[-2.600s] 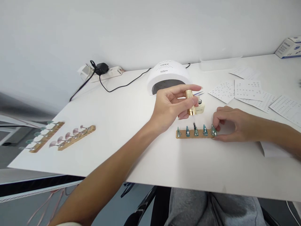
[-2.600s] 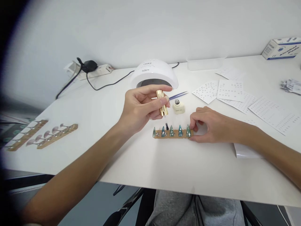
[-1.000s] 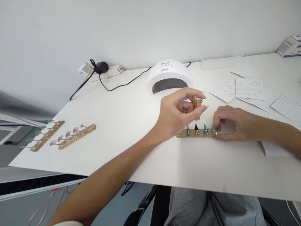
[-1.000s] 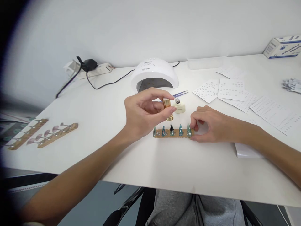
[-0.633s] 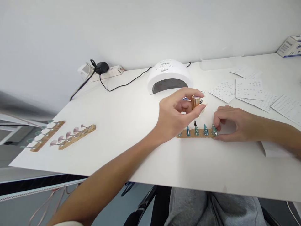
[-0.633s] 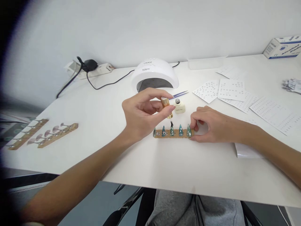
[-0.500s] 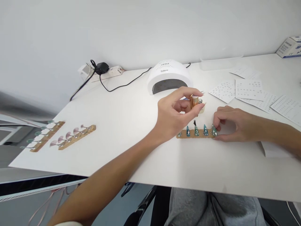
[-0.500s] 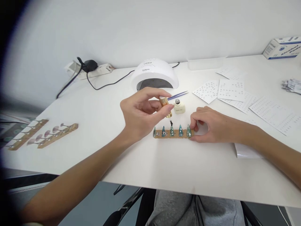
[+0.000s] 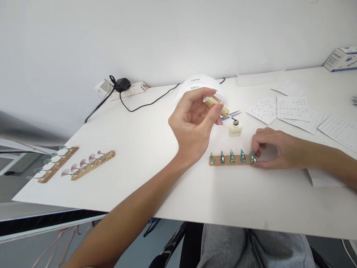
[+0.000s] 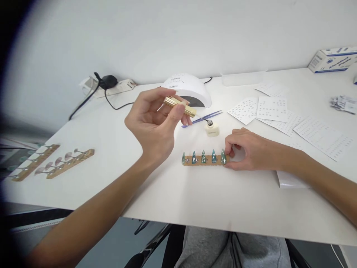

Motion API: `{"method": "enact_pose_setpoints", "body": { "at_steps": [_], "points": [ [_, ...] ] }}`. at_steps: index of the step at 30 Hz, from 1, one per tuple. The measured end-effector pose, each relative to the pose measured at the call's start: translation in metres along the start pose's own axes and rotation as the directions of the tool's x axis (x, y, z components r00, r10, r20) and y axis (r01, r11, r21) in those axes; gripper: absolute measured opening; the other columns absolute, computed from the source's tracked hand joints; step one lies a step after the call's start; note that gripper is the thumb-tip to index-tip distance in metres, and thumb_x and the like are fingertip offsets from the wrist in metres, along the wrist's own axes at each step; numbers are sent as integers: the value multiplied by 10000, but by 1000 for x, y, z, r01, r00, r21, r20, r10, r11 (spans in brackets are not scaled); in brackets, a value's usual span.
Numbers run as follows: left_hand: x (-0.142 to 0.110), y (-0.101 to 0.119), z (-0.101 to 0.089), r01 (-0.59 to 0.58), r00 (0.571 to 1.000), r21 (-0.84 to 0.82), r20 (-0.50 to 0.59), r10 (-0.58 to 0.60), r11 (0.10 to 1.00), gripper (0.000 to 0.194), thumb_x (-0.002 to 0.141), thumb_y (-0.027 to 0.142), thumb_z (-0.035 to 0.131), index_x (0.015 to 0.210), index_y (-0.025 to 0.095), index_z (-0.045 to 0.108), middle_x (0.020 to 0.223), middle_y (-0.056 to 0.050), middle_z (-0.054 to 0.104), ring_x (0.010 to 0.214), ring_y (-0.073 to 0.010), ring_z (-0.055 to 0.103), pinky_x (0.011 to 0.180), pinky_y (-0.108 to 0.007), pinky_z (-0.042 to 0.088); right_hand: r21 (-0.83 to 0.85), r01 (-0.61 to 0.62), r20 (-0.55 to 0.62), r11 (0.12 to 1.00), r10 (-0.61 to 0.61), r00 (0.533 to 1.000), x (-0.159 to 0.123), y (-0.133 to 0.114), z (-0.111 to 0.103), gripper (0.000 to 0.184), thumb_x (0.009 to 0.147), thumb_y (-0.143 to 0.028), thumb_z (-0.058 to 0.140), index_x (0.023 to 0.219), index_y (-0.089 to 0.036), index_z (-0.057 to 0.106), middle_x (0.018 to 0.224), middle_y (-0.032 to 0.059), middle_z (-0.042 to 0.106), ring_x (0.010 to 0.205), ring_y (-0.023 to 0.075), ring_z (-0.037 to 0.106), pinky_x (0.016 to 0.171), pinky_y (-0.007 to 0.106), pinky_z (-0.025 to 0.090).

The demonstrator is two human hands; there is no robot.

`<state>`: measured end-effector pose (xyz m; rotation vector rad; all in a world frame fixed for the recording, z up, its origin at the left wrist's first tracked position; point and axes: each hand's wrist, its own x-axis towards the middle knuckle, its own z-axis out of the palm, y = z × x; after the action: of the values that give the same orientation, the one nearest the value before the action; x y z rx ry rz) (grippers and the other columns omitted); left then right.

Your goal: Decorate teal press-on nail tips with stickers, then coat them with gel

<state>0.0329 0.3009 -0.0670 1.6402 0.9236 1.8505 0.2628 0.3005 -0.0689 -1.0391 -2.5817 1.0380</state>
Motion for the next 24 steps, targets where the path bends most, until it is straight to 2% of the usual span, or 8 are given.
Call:
{"method": "enact_pose_setpoints", "body": {
  "at_steps": [5, 13, 19, 24],
  "points": [
    [1, -2, 3, -68, 998, -62, 7, 68, 996, 177, 808, 226, 766, 952, 247, 666, 790, 22, 662, 560, -83, 612, 491, -265, 544, 15, -9, 0, 1000, 9, 1000, 0, 0, 0, 222, 751, -400, 724, 754, -243, 567, 801, 19, 603, 836, 227, 528, 725, 352, 400],
    [0, -4, 4, -48, 998, 95, 55, 43, 994, 126, 864, 276, 690, 965, 237, 626, 819, 7, 657, 579, -98, 619, 508, -255, 540, 21, -32, -3, 999, 32, 999, -1, -2, -1, 230, 742, -407, 733, 747, -249, 566, 786, 14, 597, 849, 232, 525, 727, 352, 392],
    [-2, -2, 5, -40, 996, 100, 85, 31, 994, 124, 855, 221, 688, 970, 237, 646, 839, 1, 656, 629, -111, 649, 522, -259, 552, 19, -12, -8, 1000, 12, 1000, 0, -1, 0, 246, 749, -434, 725, 755, -245, 568, 790, 19, 599, 851, 235, 531, 731, 361, 396],
    [-2, -2, 8, -46, 988, 62, 152, 36, 997, 157, 834, 153, 685, 968, 234, 675, 873, -11, 671, 656, -117, 653, 543, -266, 573, 4, -12, 2, 1000, 12, 1000, 0, -1, 1, 243, 764, -423, 716, 756, -243, 554, 794, 15, 599, 849, 234, 527, 734, 362, 391]
  ]
}}
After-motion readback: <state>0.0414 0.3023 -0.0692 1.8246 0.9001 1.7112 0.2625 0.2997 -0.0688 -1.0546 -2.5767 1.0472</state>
